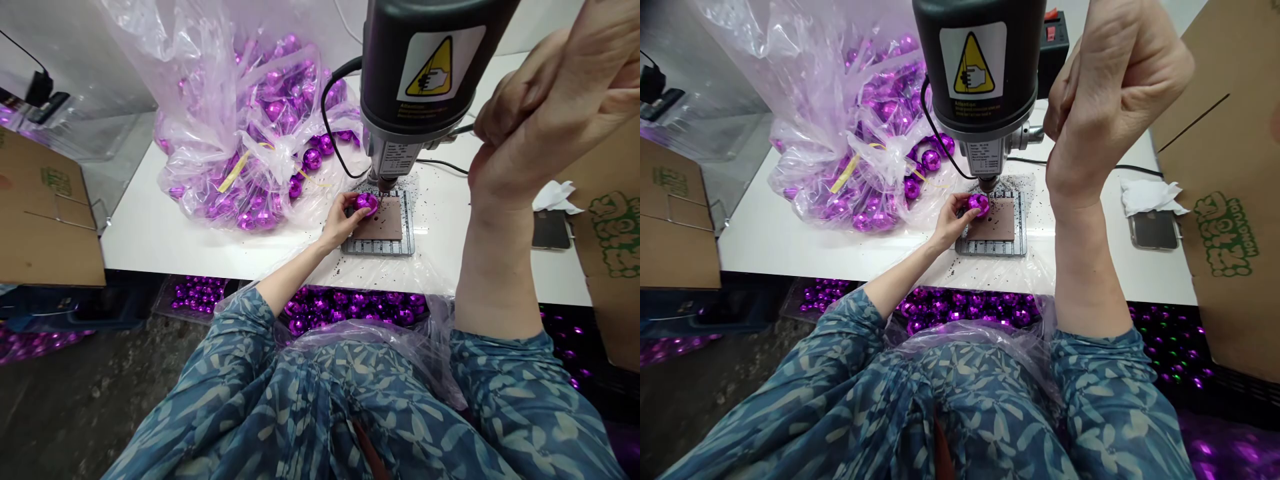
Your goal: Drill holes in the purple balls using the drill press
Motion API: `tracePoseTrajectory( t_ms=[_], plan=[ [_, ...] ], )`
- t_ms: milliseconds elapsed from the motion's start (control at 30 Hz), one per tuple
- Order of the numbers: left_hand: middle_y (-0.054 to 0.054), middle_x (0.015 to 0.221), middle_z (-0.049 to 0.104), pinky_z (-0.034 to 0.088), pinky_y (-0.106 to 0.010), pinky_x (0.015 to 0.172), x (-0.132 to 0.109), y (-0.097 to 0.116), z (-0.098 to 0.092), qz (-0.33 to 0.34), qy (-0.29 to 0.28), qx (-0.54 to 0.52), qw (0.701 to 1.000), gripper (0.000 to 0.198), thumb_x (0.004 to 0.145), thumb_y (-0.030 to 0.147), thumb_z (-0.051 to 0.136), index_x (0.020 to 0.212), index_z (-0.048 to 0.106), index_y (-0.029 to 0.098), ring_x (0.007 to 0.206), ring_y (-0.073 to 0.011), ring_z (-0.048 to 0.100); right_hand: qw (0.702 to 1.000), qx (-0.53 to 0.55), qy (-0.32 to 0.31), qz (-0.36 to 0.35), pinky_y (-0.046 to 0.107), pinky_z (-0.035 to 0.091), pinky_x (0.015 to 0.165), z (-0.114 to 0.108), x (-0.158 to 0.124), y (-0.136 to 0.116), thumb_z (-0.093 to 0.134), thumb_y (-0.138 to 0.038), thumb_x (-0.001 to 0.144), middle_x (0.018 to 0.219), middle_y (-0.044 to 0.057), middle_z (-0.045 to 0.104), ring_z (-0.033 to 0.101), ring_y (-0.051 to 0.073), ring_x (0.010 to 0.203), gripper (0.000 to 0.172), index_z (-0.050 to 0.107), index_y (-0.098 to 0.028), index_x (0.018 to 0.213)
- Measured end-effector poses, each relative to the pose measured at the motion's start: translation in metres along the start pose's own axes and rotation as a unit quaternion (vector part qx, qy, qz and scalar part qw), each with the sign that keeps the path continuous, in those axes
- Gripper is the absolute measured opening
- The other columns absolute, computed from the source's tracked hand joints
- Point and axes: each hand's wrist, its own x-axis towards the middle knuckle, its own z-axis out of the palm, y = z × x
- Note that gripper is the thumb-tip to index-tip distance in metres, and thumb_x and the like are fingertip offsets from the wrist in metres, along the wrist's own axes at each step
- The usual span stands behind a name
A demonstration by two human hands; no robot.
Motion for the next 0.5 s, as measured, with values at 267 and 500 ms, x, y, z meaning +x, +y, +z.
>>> tracePoseTrajectory(
  t_ms=[267,500],
  plan=[
    [-0.014,0.132,0.072,0.052,-0.045,0.116,-0.006,-0.004,0.000,0.004,-0.026,-0.012,1.000,0.061,0.085,0.061,0.087,0.125,0.061,0.023,0.128,-0.0270,0.070,0.980,-0.033,-0.137,0.142,0.004,0.046,0.069,-0.020,-0.009,-0.021,0.032,-0.076,0.094,0.072,0.003,0.048,0.068,-0.002,0.089,0.073,0.054,-0.007,0.081],
    [-0.012,0.132,0.069,0.048,-0.053,0.120,-0.005,-0.003,0.004,0.042,-0.032,0.058,0.997,0.053,0.086,0.051,0.088,0.125,0.065,0.024,0.134,-0.0312,0.064,0.969,-0.017,-0.188,0.157,0.000,0.042,0.070,-0.011,0.018,-0.012,0.015,-0.073,0.094,0.073,0.001,0.049,0.067,-0.008,0.087,0.073,0.038,-0.007,0.070]
  ],
)
